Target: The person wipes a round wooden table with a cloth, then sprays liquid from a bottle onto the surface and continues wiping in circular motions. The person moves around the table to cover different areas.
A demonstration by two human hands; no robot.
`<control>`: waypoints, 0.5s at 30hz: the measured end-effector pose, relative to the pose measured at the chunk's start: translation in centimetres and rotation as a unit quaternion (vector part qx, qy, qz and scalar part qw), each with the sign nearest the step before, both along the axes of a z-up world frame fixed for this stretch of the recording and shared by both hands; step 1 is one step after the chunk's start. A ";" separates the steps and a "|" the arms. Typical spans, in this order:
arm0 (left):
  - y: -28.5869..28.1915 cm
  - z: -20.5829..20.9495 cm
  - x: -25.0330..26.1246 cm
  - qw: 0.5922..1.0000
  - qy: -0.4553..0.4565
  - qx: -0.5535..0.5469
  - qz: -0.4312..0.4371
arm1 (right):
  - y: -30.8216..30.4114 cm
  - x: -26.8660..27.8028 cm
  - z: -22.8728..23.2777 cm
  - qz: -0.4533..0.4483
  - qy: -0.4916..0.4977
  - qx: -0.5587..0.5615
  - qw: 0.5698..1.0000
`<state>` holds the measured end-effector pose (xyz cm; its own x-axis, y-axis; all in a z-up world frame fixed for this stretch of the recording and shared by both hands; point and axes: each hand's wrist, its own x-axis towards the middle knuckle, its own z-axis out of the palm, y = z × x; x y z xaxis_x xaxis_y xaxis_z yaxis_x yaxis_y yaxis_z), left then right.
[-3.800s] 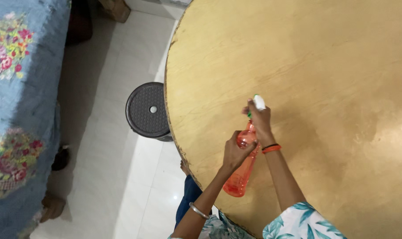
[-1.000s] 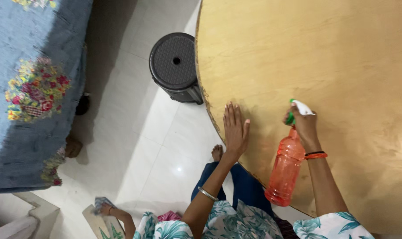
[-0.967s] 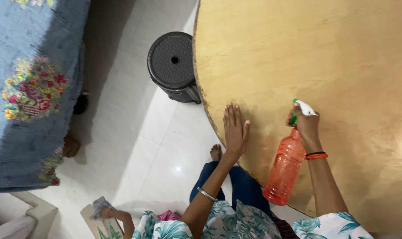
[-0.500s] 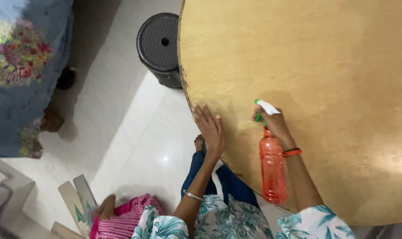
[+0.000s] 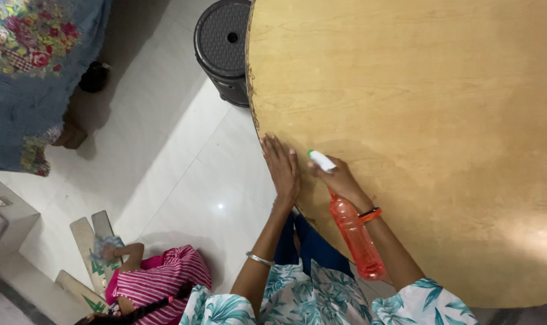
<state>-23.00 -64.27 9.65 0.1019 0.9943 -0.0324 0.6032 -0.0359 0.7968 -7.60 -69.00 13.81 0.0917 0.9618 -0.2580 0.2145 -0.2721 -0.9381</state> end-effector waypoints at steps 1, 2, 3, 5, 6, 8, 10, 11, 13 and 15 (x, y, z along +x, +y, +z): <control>-0.7 0.1 0.2 1.000 0.006 0.004 0.001 | -1.0 0.5 -0.2 -0.039 -0.008 -0.032 0.999; -1.3 0.1 0.5 1.000 0.013 0.010 0.000 | -1.7 1.2 -0.3 -0.078 -0.015 -0.062 0.995; -1.9 0.1 0.7 1.000 0.020 0.016 -0.001 | -2.2 2.0 -0.3 -0.118 -0.022 -0.093 0.988; -3.1 0.2 0.7 1.000 0.009 0.011 -0.008 | -3.6 3.3 0.3 -0.139 -0.107 -0.156 0.972; -3.5 0.2 0.5 1.000 0.003 0.010 -0.014 | -4.2 4.0 0.7 -0.150 -0.148 -0.188 0.959; -4.3 0.3 -0.2 0.999 0.002 0.015 -0.030 | -5.0 4.8 1.9 -0.180 -0.100 -0.156 0.966; -4.9 0.4 -0.9 0.999 -0.008 0.016 -0.043 | -5.6 4.7 3.0 -0.168 -0.051 -0.121 0.977; -5.3 0.5 -1.4 0.998 -0.018 0.015 -0.051 | -6.0 4.3 3.4 -0.143 -0.025 -0.101 0.984; -6.3 0.6 -2.4 0.997 -0.031 0.010 -0.070 | -6.7 2.6 3.8 -0.098 0.008 -0.051 0.994; -7.2 1.0 -2.5 0.995 -0.042 0.004 -0.092 | -7.3 0.9 4.2 -0.057 0.013 0.012 0.998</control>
<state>-25.49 -71.49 10.64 0.2839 0.9588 -0.0080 0.5167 -0.1459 0.8436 -6.71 -76.26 18.04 0.1935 0.9518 -0.2379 0.1589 -0.2697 -0.9497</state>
